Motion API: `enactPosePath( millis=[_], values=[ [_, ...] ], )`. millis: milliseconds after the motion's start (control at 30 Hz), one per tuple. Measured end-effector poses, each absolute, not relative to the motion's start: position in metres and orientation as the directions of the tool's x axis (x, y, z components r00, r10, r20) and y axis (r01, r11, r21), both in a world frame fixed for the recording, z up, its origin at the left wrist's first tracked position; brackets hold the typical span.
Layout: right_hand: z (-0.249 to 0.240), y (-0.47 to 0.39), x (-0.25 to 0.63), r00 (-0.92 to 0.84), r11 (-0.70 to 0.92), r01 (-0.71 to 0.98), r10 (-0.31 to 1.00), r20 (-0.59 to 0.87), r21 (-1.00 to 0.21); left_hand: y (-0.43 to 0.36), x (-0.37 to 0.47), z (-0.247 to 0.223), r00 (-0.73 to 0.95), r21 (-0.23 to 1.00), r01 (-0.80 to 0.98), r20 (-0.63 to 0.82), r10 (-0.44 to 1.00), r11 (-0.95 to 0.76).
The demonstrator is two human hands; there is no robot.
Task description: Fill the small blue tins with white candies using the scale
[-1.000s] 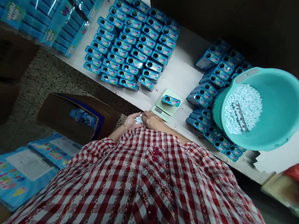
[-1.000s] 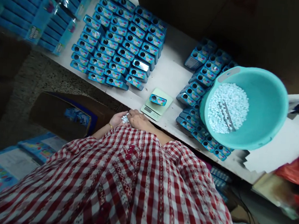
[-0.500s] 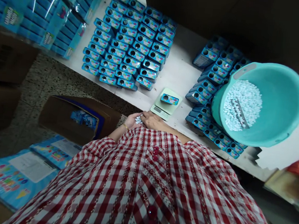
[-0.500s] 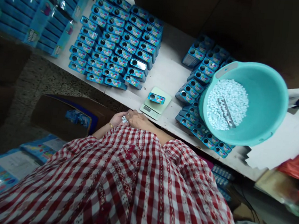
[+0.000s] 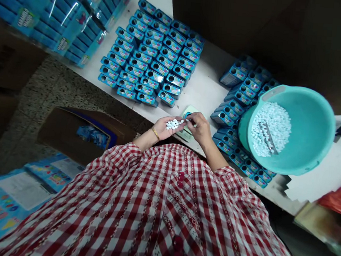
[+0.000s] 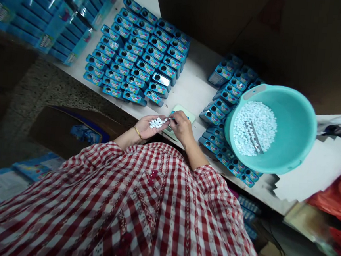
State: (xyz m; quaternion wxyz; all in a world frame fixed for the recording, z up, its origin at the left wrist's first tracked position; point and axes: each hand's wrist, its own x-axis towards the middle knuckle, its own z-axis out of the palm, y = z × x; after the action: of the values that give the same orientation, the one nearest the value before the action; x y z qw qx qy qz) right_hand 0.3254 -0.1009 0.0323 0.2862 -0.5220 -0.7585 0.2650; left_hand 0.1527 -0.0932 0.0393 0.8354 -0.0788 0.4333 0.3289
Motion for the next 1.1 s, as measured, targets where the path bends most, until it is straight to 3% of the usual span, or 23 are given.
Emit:
enactPosePath(
  millis=[233, 367, 533, 700, 933, 1000, 1100],
  values=[
    [0.015, -0.092, 0.339, -0.353, 0.328, 0.76, 0.933, 0.066, -0.561, -0.09, 0.152, 0.029, 0.394, 0.175, -0.622, -0.773, 0.498, 0.763],
    [0.019, -0.097, 0.347, -0.313, 0.3, 0.716, 0.945, 0.095, -0.63, -0.097, 0.14, 0.028, 0.349, 0.176, -0.639, -0.801, 0.486, 0.749],
    [0.033, -0.112, 0.348, -0.061, 0.195, 0.658, 0.977, 0.206, -0.727, -0.113, 0.128, 0.027, 0.334, 0.147, -0.643, -0.83, 0.447, 0.752],
    [0.04, -0.142, 0.322, -0.392, 0.338, 0.706, 0.918, 0.054, -0.622, -0.129, 0.127, 0.028, 0.382, 0.098, -0.585, -0.842, 0.38, 0.805],
    [0.04, -0.128, 0.333, -0.213, 0.196, 0.917, 0.977, -0.013, -0.348, -0.136, 0.117, 0.027, 0.338, 0.121, -0.604, -0.856, 0.391, 0.787],
    [0.039, -0.117, 0.339, -0.264, 0.23, 0.904, 0.963, -0.048, -0.36, -0.136, 0.115, 0.028, 0.321, 0.129, -0.621, -0.858, 0.401, 0.773],
    [0.035, -0.111, 0.342, -0.341, 0.285, 0.824, 0.939, -0.028, -0.489, -0.134, 0.116, 0.03, 0.324, 0.126, -0.627, -0.855, 0.404, 0.769]
  ],
)
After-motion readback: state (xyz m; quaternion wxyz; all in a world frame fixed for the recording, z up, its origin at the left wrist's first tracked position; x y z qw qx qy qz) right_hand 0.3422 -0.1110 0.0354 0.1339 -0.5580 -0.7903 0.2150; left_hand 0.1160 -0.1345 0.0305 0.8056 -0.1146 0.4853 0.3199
